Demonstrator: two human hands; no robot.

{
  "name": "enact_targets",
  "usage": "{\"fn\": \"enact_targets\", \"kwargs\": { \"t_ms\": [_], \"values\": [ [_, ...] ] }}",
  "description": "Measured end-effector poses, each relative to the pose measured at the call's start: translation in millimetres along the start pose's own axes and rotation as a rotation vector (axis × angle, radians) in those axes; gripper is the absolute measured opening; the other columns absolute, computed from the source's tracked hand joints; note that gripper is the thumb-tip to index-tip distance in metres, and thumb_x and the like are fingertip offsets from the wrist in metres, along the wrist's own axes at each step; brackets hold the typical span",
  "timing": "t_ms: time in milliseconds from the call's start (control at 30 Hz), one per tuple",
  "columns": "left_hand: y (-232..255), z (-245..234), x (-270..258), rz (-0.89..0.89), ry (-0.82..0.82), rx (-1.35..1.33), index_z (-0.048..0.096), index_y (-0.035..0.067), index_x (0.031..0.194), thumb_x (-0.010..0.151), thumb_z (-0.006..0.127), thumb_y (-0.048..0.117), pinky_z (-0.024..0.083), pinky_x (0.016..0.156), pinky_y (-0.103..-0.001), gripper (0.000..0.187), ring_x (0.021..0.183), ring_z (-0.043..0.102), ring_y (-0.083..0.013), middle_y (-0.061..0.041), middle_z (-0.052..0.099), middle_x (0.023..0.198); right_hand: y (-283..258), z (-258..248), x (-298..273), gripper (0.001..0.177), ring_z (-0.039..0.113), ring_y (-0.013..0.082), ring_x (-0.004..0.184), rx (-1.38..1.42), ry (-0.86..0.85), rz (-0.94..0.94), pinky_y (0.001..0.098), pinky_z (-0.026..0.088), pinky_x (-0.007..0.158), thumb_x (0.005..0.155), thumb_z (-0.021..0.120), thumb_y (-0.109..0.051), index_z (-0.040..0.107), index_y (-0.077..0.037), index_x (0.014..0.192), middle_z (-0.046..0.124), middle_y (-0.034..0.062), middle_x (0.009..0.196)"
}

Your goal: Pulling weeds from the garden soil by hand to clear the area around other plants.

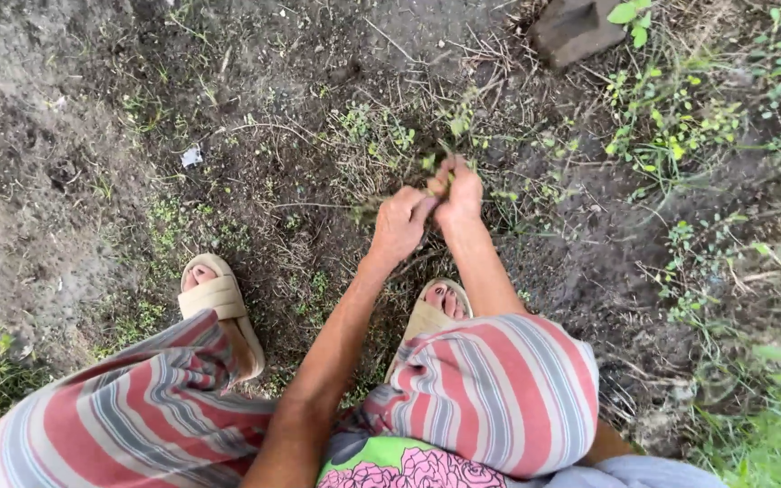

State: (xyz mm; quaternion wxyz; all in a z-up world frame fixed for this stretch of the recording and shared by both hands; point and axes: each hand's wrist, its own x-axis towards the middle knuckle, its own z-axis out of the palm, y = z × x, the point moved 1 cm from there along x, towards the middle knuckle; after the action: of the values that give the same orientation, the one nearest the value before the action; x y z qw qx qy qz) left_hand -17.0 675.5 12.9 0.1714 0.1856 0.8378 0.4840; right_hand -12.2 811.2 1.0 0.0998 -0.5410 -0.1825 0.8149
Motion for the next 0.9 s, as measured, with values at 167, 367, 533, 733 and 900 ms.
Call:
{"fn": "enact_targets", "kwargs": {
  "t_ms": [167, 367, 533, 733, 900],
  "values": [
    [-16.4, -16.8, 19.1, -0.139, -0.022, -0.19, 0.07, 0.016, 0.119, 0.103, 0.065, 0.026, 0.06, 0.078, -0.041, 0.02, 0.094, 0.072, -0.0292, -0.011, 0.069, 0.101, -20.6, -26.1, -47.6, 0.035, 0.033, 0.0101, 0.045, -0.213, 0.028, 0.015, 0.0291, 0.03, 0.041, 0.108, 0.043, -0.034, 0.052, -0.018, 0.078, 0.032, -0.0056, 0.062],
    [65.9, -7.9, 86.4, 0.102, -0.262, 0.541, 0.041, -0.004, 0.151, 0.087, 0.078, 0.001, 0.052, 0.104, -0.05, 0.074, 0.126, 0.058, -0.0417, -0.029, 0.05, 0.138, -33.5, -8.2, -86.9, 0.029, 0.033, 0.0068, 0.04, -0.414, 0.102, -0.118, 0.0246, 0.033, 0.035, 0.104, 0.044, -0.026, 0.056, -0.017, 0.079, 0.034, -0.0065, 0.061],
    [54.3, 48.7, 115.9, 0.436, -0.35, 0.707, 0.053, 0.01, 0.136, 0.084, 0.082, 0.013, 0.038, 0.108, -0.045, 0.06, 0.136, 0.041, -0.0291, -0.011, 0.048, 0.137, -64.7, -23.5, -66.2, 0.034, 0.033, 0.0038, 0.043, -0.567, 0.033, -0.397, 0.0213, 0.028, 0.036, 0.11, 0.04, -0.022, 0.062, -0.01, 0.086, 0.033, -0.005, 0.065],
    [16.6, 114.8, 132.8, 0.459, -0.317, 0.438, 0.056, 0.015, 0.101, 0.095, 0.06, 0.01, 0.044, 0.108, -0.045, 0.008, 0.101, 0.066, -0.0228, -0.003, 0.067, 0.087, -80.2, -13.9, -101.3, 0.031, 0.032, -0.0006, 0.042, -0.612, 0.023, -0.509, 0.0185, 0.03, 0.035, 0.11, 0.042, -0.018, 0.064, -0.009, 0.089, 0.035, -0.007, 0.063],
    [46.3, 91.8, 126.6, -0.017, -0.182, -0.234, 0.059, 0.016, 0.099, 0.109, 0.037, 0.027, 0.049, 0.102, -0.041, 0.027, 0.084, 0.072, -0.021, -0.004, 0.069, 0.08, -56.0, -43.3, -101.6, 0.031, 0.034, 0.0023, 0.042, -0.543, 0.015, -0.405, 0.0189, 0.03, 0.034, 0.111, 0.041, -0.022, 0.064, -0.011, 0.093, 0.038, -0.0079, 0.062]
  ]
}}
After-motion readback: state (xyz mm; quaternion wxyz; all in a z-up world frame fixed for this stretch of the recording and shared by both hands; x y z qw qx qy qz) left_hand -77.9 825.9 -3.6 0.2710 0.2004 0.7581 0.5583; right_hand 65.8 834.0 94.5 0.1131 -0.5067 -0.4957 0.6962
